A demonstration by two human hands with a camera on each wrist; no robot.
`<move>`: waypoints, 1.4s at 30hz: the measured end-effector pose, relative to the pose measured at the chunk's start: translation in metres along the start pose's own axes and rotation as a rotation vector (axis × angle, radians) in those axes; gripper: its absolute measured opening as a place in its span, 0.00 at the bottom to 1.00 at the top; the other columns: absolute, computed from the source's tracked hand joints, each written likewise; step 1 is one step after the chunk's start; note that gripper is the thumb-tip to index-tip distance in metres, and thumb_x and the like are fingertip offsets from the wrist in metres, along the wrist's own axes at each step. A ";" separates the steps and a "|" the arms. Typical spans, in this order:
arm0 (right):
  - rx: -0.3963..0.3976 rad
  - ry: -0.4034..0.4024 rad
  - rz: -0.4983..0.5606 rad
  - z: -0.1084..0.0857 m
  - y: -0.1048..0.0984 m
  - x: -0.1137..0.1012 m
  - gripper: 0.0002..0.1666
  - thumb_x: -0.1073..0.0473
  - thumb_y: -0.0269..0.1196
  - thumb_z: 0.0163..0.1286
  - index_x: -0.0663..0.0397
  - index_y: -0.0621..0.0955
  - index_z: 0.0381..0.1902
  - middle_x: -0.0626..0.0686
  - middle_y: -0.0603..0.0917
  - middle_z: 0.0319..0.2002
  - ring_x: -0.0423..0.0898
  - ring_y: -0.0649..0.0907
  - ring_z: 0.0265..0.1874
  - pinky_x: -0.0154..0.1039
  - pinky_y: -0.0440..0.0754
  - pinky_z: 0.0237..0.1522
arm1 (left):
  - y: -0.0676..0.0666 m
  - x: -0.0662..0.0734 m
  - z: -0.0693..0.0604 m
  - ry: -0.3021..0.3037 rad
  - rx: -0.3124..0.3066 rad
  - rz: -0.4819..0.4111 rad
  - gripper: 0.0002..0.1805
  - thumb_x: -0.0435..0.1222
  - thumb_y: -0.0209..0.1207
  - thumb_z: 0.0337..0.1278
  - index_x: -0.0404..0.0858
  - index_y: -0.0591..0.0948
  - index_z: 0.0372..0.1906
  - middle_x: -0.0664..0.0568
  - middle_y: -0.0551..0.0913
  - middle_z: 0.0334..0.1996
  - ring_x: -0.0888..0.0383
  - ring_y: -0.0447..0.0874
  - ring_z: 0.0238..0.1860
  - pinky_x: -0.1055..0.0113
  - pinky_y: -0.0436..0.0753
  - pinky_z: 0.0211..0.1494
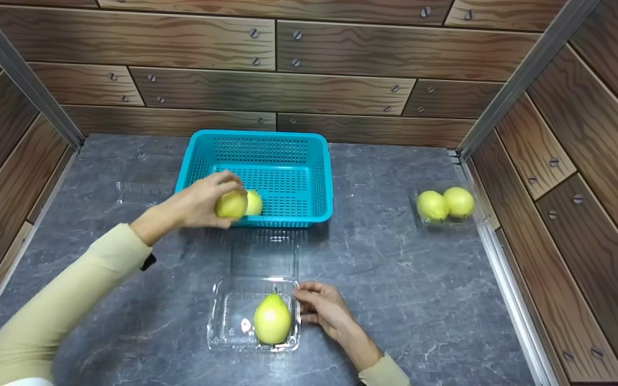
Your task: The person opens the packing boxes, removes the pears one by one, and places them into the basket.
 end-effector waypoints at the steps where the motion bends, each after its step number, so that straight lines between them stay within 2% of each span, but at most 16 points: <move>1: 0.000 0.000 0.001 0.000 0.000 0.000 0.04 0.61 0.68 0.72 0.47 0.82 0.42 0.42 0.83 0.35 0.36 0.82 0.29 0.31 0.91 0.31 | -0.001 -0.004 0.002 -0.014 0.001 -0.003 0.32 0.43 0.76 0.52 0.40 0.81 0.62 0.44 0.78 0.61 0.45 0.80 0.59 0.55 0.90 0.61; 7: 0.012 -0.002 -0.001 0.000 0.000 -0.001 0.05 0.61 0.69 0.71 0.48 0.83 0.42 0.43 0.83 0.35 0.37 0.83 0.30 0.32 0.92 0.32 | -0.002 -0.029 0.016 -0.117 0.010 -0.009 0.32 0.44 0.75 0.54 0.42 0.79 0.64 0.44 0.76 0.63 0.45 0.79 0.58 0.53 0.90 0.59; 11: 0.008 0.001 -0.001 0.001 0.000 0.000 0.05 0.61 0.69 0.71 0.48 0.84 0.42 0.43 0.83 0.37 0.37 0.83 0.32 0.33 0.92 0.34 | -0.002 -0.048 0.023 -0.178 0.025 -0.009 0.33 0.44 0.75 0.55 0.41 0.78 0.65 0.43 0.75 0.65 0.43 0.78 0.60 0.50 0.88 0.63; 16: 0.003 -0.006 0.001 0.001 0.000 -0.001 0.04 0.61 0.69 0.71 0.48 0.84 0.42 0.43 0.84 0.37 0.37 0.83 0.33 0.33 0.92 0.34 | 0.000 -0.068 0.033 -0.226 0.045 -0.011 0.33 0.43 0.74 0.57 0.40 0.78 0.66 0.42 0.74 0.65 0.42 0.77 0.62 0.48 0.85 0.66; 22: 0.010 -0.003 0.005 0.001 0.000 0.000 0.05 0.61 0.69 0.71 0.47 0.84 0.41 0.43 0.84 0.37 0.37 0.83 0.32 0.32 0.92 0.32 | 0.006 -0.087 0.041 -0.303 0.038 -0.020 0.33 0.42 0.72 0.58 0.41 0.78 0.68 0.42 0.73 0.67 0.41 0.77 0.63 0.45 0.79 0.76; 26: 0.010 0.001 0.009 0.001 0.000 0.001 0.04 0.62 0.68 0.72 0.47 0.83 0.41 0.42 0.83 0.35 0.36 0.82 0.30 0.31 0.91 0.31 | 0.012 -0.100 0.044 -0.366 0.023 -0.018 0.34 0.41 0.72 0.56 0.40 0.77 0.68 0.41 0.72 0.68 0.40 0.76 0.66 0.45 0.79 0.76; 28: 0.012 0.001 0.009 0.001 0.000 0.001 0.04 0.62 0.68 0.72 0.47 0.83 0.40 0.42 0.82 0.35 0.36 0.82 0.29 0.31 0.91 0.31 | 0.015 -0.105 0.045 -0.399 0.014 -0.014 0.34 0.41 0.73 0.56 0.41 0.77 0.69 0.41 0.71 0.70 0.38 0.74 0.70 0.44 0.77 0.79; 32: 0.012 0.003 0.011 0.001 0.000 0.001 0.04 0.63 0.67 0.72 0.47 0.83 0.41 0.42 0.82 0.36 0.36 0.82 0.30 0.31 0.92 0.31 | 0.022 -0.114 0.047 -0.456 -0.002 -0.017 0.35 0.42 0.73 0.58 0.42 0.76 0.70 0.42 0.70 0.71 0.36 0.71 0.73 0.44 0.78 0.77; 34: 0.010 0.004 0.012 0.001 0.000 0.001 0.04 0.63 0.67 0.72 0.48 0.83 0.41 0.43 0.83 0.36 0.36 0.82 0.30 0.32 0.92 0.32 | 0.026 -0.118 0.047 -0.479 -0.007 -0.016 0.35 0.42 0.73 0.59 0.43 0.75 0.71 0.42 0.69 0.71 0.37 0.71 0.73 0.45 0.81 0.74; 42: 0.009 0.000 0.006 0.001 0.001 0.001 0.05 0.62 0.68 0.71 0.48 0.83 0.42 0.43 0.83 0.38 0.37 0.83 0.32 0.32 0.92 0.32 | 0.037 -0.128 0.047 -0.517 -0.020 -0.010 0.35 0.40 0.71 0.61 0.42 0.74 0.72 0.40 0.69 0.72 0.36 0.71 0.73 0.44 0.81 0.73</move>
Point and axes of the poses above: each hand's wrist, its own z-axis towards the middle knuckle, its own y-axis out of the palm, x = y × z, the point moved 6 cm from there along z, towards the middle knuckle
